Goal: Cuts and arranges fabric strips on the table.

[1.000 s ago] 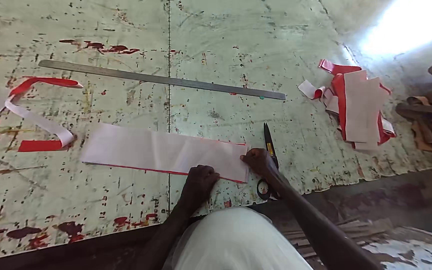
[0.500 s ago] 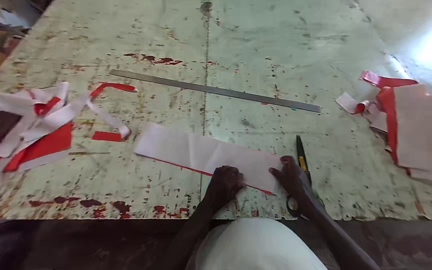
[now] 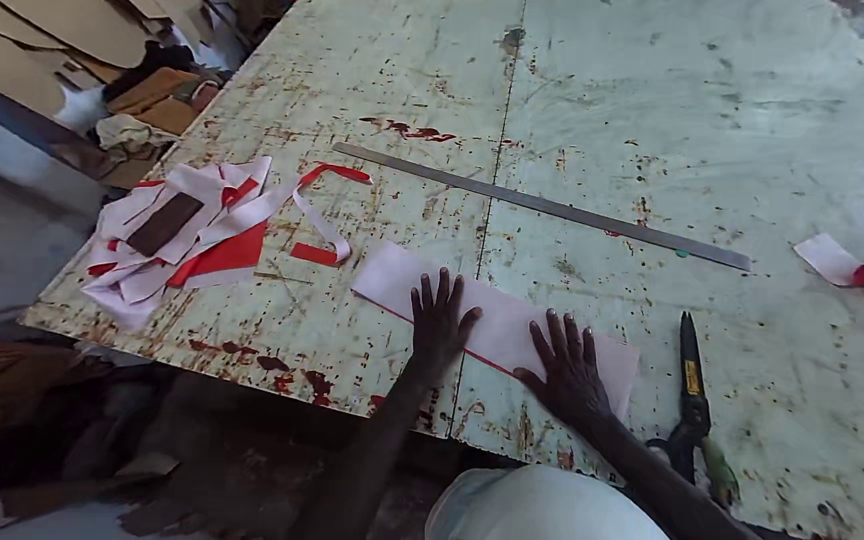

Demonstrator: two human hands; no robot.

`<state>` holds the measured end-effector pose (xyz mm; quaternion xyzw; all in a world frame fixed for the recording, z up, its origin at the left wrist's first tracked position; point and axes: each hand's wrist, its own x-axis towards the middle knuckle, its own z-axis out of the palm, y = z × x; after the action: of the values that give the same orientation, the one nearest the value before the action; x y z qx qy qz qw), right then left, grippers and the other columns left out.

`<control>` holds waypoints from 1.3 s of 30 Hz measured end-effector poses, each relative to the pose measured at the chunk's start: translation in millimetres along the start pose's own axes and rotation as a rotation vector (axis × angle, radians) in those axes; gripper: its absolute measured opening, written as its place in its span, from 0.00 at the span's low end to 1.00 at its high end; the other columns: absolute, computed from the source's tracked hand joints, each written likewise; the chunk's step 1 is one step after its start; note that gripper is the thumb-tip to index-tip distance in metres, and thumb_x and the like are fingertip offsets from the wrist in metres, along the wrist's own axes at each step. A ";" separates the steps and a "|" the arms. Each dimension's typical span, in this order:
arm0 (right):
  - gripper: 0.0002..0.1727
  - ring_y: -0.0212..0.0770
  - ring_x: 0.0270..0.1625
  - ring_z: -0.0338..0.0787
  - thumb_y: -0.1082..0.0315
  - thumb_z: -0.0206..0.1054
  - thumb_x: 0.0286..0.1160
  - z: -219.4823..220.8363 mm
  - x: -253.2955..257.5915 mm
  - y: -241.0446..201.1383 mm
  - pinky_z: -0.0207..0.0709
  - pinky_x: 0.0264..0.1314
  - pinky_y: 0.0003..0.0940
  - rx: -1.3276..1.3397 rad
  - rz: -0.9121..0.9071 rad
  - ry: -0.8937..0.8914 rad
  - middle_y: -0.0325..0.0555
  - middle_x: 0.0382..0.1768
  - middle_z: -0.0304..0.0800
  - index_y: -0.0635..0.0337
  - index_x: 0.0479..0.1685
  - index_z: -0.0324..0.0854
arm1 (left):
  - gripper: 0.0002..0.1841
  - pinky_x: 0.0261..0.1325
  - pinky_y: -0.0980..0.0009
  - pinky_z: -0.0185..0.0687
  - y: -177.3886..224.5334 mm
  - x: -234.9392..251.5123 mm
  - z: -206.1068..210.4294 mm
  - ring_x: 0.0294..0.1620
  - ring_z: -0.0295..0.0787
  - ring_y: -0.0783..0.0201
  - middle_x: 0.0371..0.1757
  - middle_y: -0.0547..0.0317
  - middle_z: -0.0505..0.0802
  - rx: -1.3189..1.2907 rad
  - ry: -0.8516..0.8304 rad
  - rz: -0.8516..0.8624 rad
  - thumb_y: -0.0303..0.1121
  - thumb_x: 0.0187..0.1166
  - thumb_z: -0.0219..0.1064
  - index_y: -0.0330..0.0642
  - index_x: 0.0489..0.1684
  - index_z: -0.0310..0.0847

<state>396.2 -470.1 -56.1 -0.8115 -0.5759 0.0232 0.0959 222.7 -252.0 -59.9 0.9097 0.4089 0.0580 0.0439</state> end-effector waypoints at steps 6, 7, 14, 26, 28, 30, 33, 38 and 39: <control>0.54 0.61 0.97 0.38 0.16 0.37 0.71 -11.3 -1.8 -4.8 0.31 0.92 0.74 0.075 0.054 -0.121 0.51 0.96 0.43 0.39 0.95 0.56 | 0.43 0.87 0.25 0.40 -71.8 11.0 -28.8 0.95 0.44 0.33 0.95 0.43 0.58 -0.029 0.050 -0.065 0.70 0.85 0.40 0.51 0.94 0.57; 0.54 0.59 0.97 0.38 0.15 0.38 0.71 -21.9 1.5 -3.4 0.31 0.93 0.73 0.118 0.067 -0.192 0.49 0.96 0.43 0.37 0.94 0.56 | 0.43 0.87 0.26 0.43 -83.4 13.3 -28.0 0.94 0.47 0.34 0.94 0.44 0.59 -0.041 0.054 -0.035 0.70 0.85 0.39 0.50 0.94 0.57; 0.23 0.56 0.75 0.81 0.53 0.62 0.85 -74.9 93.5 132.2 0.77 0.75 0.57 0.197 0.264 0.022 0.53 0.73 0.83 0.52 0.73 0.82 | 0.37 0.84 0.29 0.55 -36.5 20.1 -33.8 0.87 0.63 0.31 0.84 0.37 0.75 -0.328 0.164 0.124 0.61 0.84 0.53 0.40 0.79 0.77; 0.13 0.60 0.60 0.87 0.61 0.62 0.85 -93.5 111.8 293.7 0.85 0.55 0.59 -0.029 0.156 -0.042 0.57 0.54 0.86 0.60 0.49 0.88 | 0.32 0.74 0.46 0.75 111.3 17.3 15.5 0.70 0.81 0.49 0.61 0.53 0.88 -0.278 0.070 0.415 0.69 0.80 0.56 0.51 0.57 0.90; 0.16 0.59 0.60 0.87 0.53 0.66 0.82 -96.9 114.2 309.2 0.85 0.54 0.59 0.014 0.111 -0.003 0.55 0.54 0.87 0.57 0.48 0.89 | 0.32 0.73 0.46 0.75 114.1 20.0 13.8 0.69 0.81 0.49 0.60 0.53 0.89 -0.273 0.072 0.403 0.69 0.79 0.57 0.51 0.56 0.90; 0.20 0.59 0.66 0.84 0.47 0.68 0.79 -95.9 114.4 325.0 0.81 0.62 0.62 0.048 0.085 0.014 0.53 0.60 0.86 0.54 0.54 0.89 | 0.32 0.72 0.45 0.76 115.0 18.6 13.7 0.68 0.82 0.49 0.59 0.53 0.89 -0.262 0.079 0.395 0.69 0.79 0.57 0.51 0.55 0.90; 0.27 0.59 0.69 0.81 0.42 0.72 0.73 -90.5 118.6 348.8 0.78 0.64 0.62 0.109 0.023 -0.031 0.53 0.64 0.84 0.53 0.60 0.87 | 0.30 0.69 0.47 0.76 114.1 18.0 16.0 0.66 0.83 0.51 0.57 0.55 0.90 -0.270 0.105 0.390 0.68 0.78 0.59 0.52 0.53 0.91; 0.24 0.60 0.64 0.84 0.57 0.81 0.65 -104.8 142.7 371.9 0.80 0.62 0.63 0.207 -0.035 -0.233 0.56 0.58 0.86 0.55 0.60 0.87 | 0.30 0.69 0.47 0.77 114.8 21.3 7.2 0.65 0.83 0.50 0.56 0.54 0.90 -0.231 0.056 0.382 0.68 0.78 0.59 0.51 0.51 0.91; 0.23 0.60 0.63 0.85 0.59 0.82 0.63 -107.8 148.1 375.7 0.80 0.61 0.64 0.215 -0.050 -0.284 0.56 0.57 0.86 0.56 0.58 0.87 | 0.29 0.69 0.47 0.78 115.5 22.2 5.4 0.65 0.84 0.51 0.56 0.54 0.91 -0.212 0.052 0.383 0.67 0.79 0.59 0.52 0.50 0.91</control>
<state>811.4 -464.4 -8.1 -0.7705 -0.5979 0.1967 0.1005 323.4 -312.0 -49.0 0.9592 0.2214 0.1312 0.1171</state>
